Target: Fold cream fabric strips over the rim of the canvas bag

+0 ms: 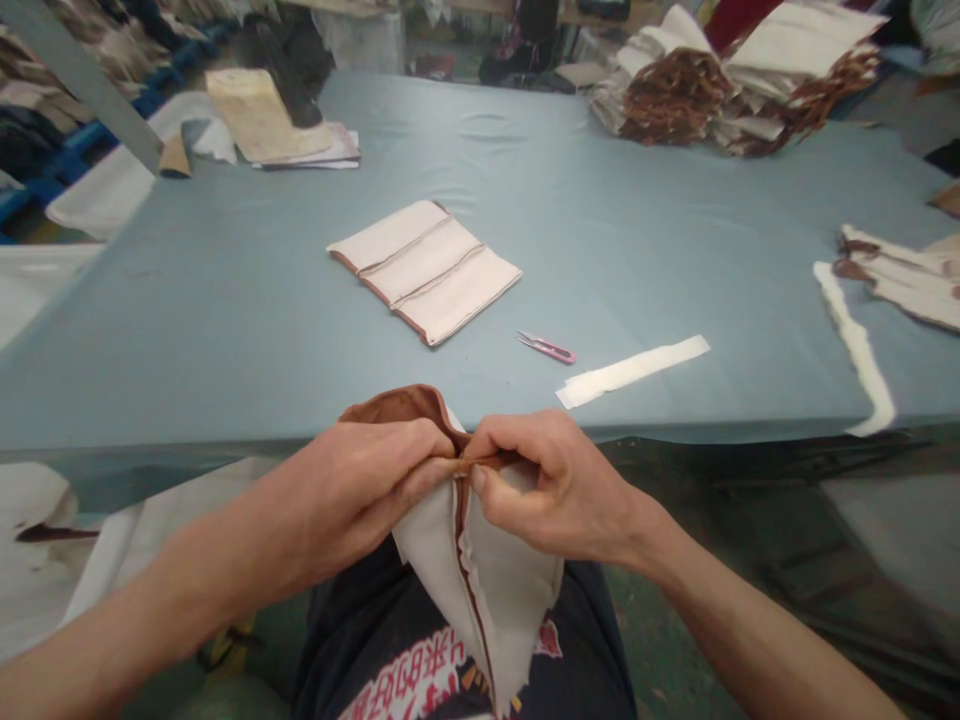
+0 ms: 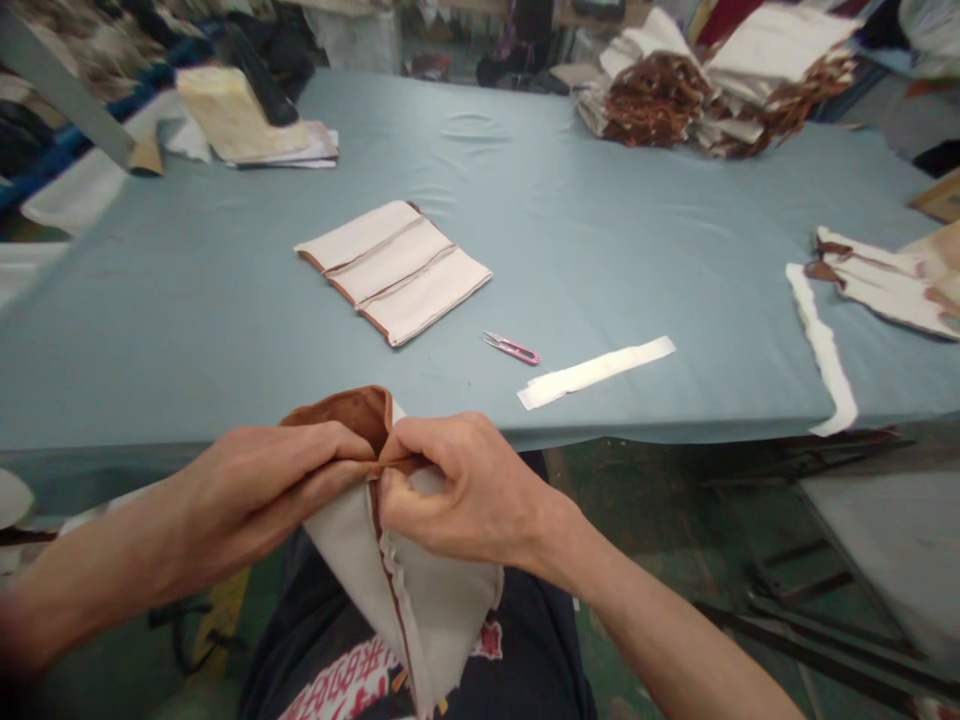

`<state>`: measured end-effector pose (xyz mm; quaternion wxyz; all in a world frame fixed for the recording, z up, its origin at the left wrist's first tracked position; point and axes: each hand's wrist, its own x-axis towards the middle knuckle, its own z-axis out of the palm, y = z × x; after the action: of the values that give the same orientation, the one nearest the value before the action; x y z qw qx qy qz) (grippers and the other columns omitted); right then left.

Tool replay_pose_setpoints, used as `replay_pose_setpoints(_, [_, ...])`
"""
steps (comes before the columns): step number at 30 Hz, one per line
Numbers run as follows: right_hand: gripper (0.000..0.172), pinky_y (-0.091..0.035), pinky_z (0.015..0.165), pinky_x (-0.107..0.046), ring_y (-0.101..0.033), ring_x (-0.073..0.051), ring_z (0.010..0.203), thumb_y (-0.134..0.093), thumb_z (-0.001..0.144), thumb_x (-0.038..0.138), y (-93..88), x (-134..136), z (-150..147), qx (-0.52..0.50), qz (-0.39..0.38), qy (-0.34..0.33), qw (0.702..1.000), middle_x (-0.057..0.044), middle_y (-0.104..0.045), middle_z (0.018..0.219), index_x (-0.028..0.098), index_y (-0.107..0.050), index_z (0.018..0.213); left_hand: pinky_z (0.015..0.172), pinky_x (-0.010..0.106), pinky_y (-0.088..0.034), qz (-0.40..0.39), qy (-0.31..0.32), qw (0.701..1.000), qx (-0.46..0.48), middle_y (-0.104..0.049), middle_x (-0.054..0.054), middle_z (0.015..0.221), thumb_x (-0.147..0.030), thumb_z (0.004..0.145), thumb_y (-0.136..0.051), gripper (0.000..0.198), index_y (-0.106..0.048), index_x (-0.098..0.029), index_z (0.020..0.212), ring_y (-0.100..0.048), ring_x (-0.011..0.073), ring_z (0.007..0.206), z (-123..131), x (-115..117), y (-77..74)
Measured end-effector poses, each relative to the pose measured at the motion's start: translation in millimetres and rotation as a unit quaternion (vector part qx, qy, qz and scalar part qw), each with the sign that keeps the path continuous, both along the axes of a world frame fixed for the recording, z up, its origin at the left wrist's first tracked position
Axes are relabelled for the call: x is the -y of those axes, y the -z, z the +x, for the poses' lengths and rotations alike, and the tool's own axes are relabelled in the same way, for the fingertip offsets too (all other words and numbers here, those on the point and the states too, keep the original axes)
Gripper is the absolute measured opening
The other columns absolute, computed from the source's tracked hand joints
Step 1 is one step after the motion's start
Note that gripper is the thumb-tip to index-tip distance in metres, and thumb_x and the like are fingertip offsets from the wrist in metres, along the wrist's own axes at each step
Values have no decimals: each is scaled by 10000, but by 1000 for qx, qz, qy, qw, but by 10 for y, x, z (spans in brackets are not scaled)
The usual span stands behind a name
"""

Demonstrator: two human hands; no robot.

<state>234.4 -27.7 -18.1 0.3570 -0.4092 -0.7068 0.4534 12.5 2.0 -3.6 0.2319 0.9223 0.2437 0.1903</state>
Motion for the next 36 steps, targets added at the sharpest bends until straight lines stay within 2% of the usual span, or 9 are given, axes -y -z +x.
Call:
replay_pose_setpoints(5, [101, -317, 492, -205, -334, -76, 500, -517, 776, 185, 110, 41, -103, -80, -38, 21, 996, 68, -438, 575, 193, -545, 678, 584, 269, -432, 170, -45, 980, 97, -637, -4, 663, -287, 1114, -376, 375, -579, -182, 817, -585, 131, 581, 43, -14, 408])
replay_pose_setpoints(9, [120, -304, 477, -208, -350, -87, 510, -528, 810, 241, 253, 69, -140, -113, -72, 37, 990, 66, -422, 580, 202, -529, 697, 559, 258, -414, 95, -83, 986, 111, -622, -23, 634, -288, 1108, -378, 368, -579, -196, 815, -564, 128, 558, 41, 25, 606])
replay_pose_setpoints(13, [110, -344, 513, -206, -426, -86, 528, -523, 798, 145, 220, 64, -85, -49, 24, -7, 998, 49, -530, 607, 187, -580, 713, 691, 239, -476, -14, -6, 995, 97, -703, 7, 816, -294, 1104, -394, 277, -604, -189, 956, -645, 134, 729, -34, 23, 447])
replay_pose_setpoints(17, [138, -409, 579, -213, -553, -100, 594, -544, 845, 106, 105, 43, -35, 6, 117, -17, 993, 16, -648, 683, 171, -648, 781, 654, 247, -422, -24, 16, 998, 56, -614, -6, 744, -375, 1117, -347, 406, -547, -194, 814, -559, 134, 682, -63, 2, 120])
replay_pose_setpoints(22, [140, -417, 638, -246, -579, -118, 641, -567, 912, 99, -32, 75, 13, 69, 191, -46, 978, 0, -686, 730, 163, -665, 835, 593, 234, -347, -101, 34, 994, -5, -519, -49, 672, -371, 1078, -498, 395, -517, -186, 729, -468, 104, 623, 0, -44, -142])
replay_pose_setpoints(26, [150, -416, 677, -273, -615, -145, 705, -589, 991, 141, -138, 104, 105, 139, 215, -68, 964, -25, -728, 785, 155, -686, 877, 539, 216, -294, -186, 54, 981, 15, -429, -83, 612, -276, 1036, -549, 374, -454, -185, 686, -405, 68, 555, 54, -35, -135])
replay_pose_setpoints(29, [176, -385, 633, -262, -579, -125, 646, -633, 998, 201, -150, 101, 203, 157, 197, -76, 965, 0, -696, 725, 167, -675, 830, 530, 217, -275, -193, 34, 980, 28, -423, -87, 601, -202, 1004, -533, 341, -435, -186, 677, -388, 59, 537, 55, 27, -53])
replay_pose_setpoints(33, [327, -336, 570, -249, -508, -109, 585, -583, 1055, 319, -7, 43, 274, 124, 207, -49, 969, 15, -614, 648, 175, -626, 764, 515, 231, -258, -234, -19, 971, 47, -390, -81, 572, -212, 989, -510, 352, -400, -196, 655, -345, 69, 521, 37, 105, 44])
replay_pose_setpoints(36, [424, -314, 541, -241, -453, -94, 543, -589, 1060, 408, 188, -43, 219, 66, 216, -26, 974, 29, -558, 607, 181, -575, 702, 490, 229, -251, -352, -50, 928, 110, -351, -71, 575, -334, 1001, -518, 412, -379, -206, 635, -313, 79, 525, 81, 175, 95])
